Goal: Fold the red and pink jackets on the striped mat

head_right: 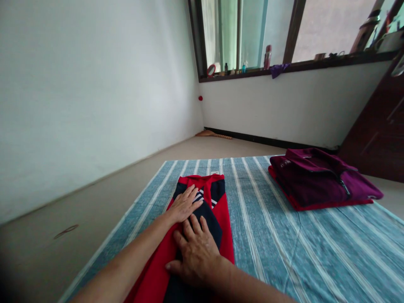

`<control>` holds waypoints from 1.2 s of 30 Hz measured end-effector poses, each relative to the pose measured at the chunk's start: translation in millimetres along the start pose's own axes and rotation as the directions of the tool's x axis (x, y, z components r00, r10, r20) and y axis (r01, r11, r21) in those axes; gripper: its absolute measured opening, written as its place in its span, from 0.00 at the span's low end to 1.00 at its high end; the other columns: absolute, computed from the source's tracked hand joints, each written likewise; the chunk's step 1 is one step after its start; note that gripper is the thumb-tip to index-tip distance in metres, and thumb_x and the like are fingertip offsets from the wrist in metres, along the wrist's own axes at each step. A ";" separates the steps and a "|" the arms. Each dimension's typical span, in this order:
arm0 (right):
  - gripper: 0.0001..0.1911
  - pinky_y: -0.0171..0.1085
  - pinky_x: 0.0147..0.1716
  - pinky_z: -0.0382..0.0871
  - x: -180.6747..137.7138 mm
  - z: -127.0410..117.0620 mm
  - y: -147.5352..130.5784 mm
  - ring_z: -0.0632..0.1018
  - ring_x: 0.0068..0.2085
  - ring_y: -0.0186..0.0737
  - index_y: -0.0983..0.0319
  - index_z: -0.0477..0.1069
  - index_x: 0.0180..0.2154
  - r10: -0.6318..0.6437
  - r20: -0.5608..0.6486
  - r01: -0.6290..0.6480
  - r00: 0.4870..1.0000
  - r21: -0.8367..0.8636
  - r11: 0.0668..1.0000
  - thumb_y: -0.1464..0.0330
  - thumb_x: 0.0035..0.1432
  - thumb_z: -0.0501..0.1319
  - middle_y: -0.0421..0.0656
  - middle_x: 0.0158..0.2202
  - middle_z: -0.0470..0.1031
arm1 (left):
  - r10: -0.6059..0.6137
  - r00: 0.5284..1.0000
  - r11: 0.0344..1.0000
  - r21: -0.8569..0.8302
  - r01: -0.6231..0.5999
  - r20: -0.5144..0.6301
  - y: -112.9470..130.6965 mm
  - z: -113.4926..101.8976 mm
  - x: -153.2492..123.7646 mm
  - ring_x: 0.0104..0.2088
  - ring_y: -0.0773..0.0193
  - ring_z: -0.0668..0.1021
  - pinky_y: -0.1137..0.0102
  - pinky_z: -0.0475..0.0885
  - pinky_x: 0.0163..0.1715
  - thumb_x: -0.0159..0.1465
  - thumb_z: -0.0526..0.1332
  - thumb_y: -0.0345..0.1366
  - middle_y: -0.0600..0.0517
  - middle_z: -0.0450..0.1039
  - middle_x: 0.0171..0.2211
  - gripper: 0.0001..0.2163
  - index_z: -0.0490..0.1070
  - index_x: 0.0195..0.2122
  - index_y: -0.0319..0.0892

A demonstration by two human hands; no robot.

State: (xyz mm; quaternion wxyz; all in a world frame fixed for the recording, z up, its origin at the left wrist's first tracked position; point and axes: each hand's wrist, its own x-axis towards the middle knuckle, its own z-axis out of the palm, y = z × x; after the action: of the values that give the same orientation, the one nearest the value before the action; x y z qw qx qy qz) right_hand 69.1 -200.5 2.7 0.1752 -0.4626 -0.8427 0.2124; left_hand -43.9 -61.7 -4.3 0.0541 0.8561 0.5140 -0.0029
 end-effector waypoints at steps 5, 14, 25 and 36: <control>0.39 0.61 0.64 0.40 -0.7 10.8 5.8 0.47 0.69 0.62 0.60 0.55 0.65 0.010 -0.032 -0.010 0.999 0.006 1.000 0.45 0.60 0.53 0.56 0.69 0.45 | 0.083 0.987 0.996 -0.014 -0.085 -0.135 11.2 -1.6 7.7 0.67 0.53 0.55 0.52 0.54 0.63 0.70 0.50 0.43 0.41 0.54 0.67 0.23 0.59 0.64 0.40; 0.40 0.60 0.65 0.38 -1.2 11.8 6.0 0.43 0.69 0.59 0.56 0.47 0.68 -0.004 -0.054 0.005 0.999 0.027 1.000 0.48 0.61 0.55 0.50 0.70 0.43 | 0.214 0.975 0.977 0.003 -0.215 -0.062 26.5 9.8 20.4 0.67 0.56 0.56 0.53 0.54 0.63 0.70 0.49 0.39 0.46 0.53 0.67 0.20 0.62 0.62 0.44; 0.41 0.60 0.65 0.38 -0.6 15.9 7.7 0.44 0.69 0.60 0.58 0.47 0.68 0.006 -0.077 -0.005 0.997 0.005 1.000 0.49 0.60 0.56 0.53 0.70 0.44 | 0.247 0.969 0.964 0.102 -0.245 -0.009 28.6 12.4 30.6 0.69 0.53 0.48 0.48 0.47 0.64 0.70 0.48 0.43 0.47 0.46 0.69 0.25 0.53 0.67 0.43; 0.38 0.62 0.64 0.41 -3.0 15.3 8.5 0.47 0.69 0.62 0.60 0.52 0.66 0.008 -0.039 -0.012 0.999 -0.090 0.996 0.49 0.61 0.55 0.55 0.69 0.47 | 0.234 0.971 0.969 0.064 -0.237 0.043 31.2 10.4 35.4 0.69 0.55 0.48 0.48 0.46 0.64 0.70 0.47 0.47 0.48 0.45 0.70 0.26 0.53 0.67 0.45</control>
State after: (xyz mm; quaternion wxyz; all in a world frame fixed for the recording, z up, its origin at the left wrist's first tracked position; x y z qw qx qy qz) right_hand 69.1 -201.9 -14.9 0.1694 -0.4784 -0.8455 0.1662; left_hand 0.8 -46.1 -14.0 0.0336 0.9122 0.4072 -0.0293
